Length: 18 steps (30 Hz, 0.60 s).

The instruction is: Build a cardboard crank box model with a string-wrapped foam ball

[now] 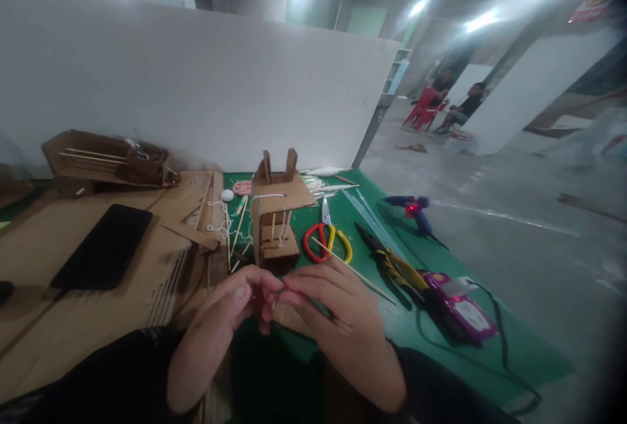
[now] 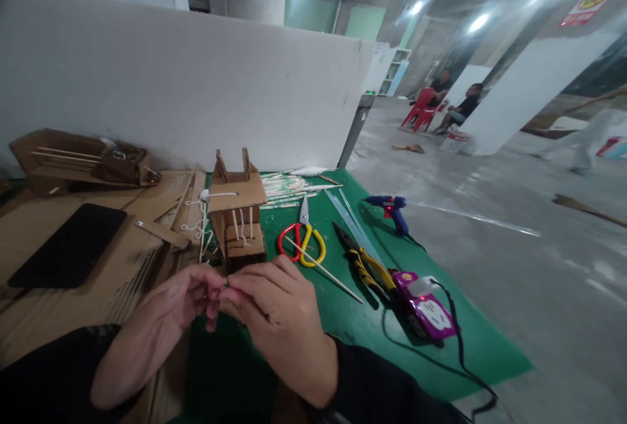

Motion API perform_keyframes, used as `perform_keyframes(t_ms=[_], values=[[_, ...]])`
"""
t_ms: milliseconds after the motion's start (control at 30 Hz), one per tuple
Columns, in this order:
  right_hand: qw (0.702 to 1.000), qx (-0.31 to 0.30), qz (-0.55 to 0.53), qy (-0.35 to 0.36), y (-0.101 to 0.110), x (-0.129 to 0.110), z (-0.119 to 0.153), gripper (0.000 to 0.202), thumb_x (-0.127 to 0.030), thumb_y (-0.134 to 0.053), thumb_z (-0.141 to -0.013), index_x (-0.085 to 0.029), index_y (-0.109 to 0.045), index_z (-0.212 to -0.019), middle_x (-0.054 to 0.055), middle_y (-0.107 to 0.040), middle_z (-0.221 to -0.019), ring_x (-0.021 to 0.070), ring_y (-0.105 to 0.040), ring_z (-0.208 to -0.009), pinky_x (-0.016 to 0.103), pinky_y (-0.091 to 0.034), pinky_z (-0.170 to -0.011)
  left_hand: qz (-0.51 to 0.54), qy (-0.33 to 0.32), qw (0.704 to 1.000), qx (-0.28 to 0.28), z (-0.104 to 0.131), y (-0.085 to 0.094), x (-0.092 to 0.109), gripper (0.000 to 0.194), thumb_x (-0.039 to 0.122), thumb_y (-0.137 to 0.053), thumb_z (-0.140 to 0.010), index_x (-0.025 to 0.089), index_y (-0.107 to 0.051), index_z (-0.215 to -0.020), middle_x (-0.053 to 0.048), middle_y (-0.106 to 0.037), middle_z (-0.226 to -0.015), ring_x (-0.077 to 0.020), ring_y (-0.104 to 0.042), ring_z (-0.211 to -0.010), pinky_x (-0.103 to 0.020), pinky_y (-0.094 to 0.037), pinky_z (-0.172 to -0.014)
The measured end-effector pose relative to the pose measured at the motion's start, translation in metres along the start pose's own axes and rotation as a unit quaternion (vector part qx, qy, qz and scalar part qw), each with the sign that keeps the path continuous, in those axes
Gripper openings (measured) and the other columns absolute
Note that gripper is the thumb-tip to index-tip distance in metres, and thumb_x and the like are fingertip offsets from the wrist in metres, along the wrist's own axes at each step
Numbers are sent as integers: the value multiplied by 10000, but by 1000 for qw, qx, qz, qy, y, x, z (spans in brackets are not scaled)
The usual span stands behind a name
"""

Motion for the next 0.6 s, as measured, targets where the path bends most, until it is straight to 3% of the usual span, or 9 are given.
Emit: perform_keyframes(t_ms=[233,400,500,600], values=[[999,-18,-28,-6,-2,5,2,59,-117,-685,-847,-151,-717,-884,44,-742,-848,140,-656,-780,258,-469,-744,-58,-9,998,-16,3,-1,1,338,446,-453,-942,216,-697,-981,-48,-589,-862,-189,-529,-794,-278,-475,-668],[988,-53,-117,-87,-7,16,3,31,-147,-682,-840,-147,-708,-823,58,-702,-809,149,-643,-774,251,-485,-702,-152,-19,988,26,3,2,3,347,452,-437,-956,200,-674,-960,-50,-588,-889,-197,-535,-823,-305,-449,-712],[961,-82,-200,-172,-11,28,6,68,-192,-671,-852,-154,-712,-813,59,-700,-819,150,-639,-773,243,-484,-670,-172,-18,984,43,4,3,3,367,493,-434,-948,200,-655,-956,-47,-584,-890,-201,-535,-850,-299,-443,-716],[904,-116,-310,-269,-19,42,13,130,-268,-666,-866,-159,-727,-825,45,-706,-825,115,-615,-693,214,-468,-609,-197,-9,979,49,4,4,4,316,461,-430,-960,212,-624,-982,-30,-567,-868,-176,-533,-816,-278,-446,-707]])
Point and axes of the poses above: each hand's wrist, its own z-axis away from the middle knuckle, its own y-axis out of the back of the hand, x = y × z, the point moved 5 cm from there along -z, towards the middle knuckle
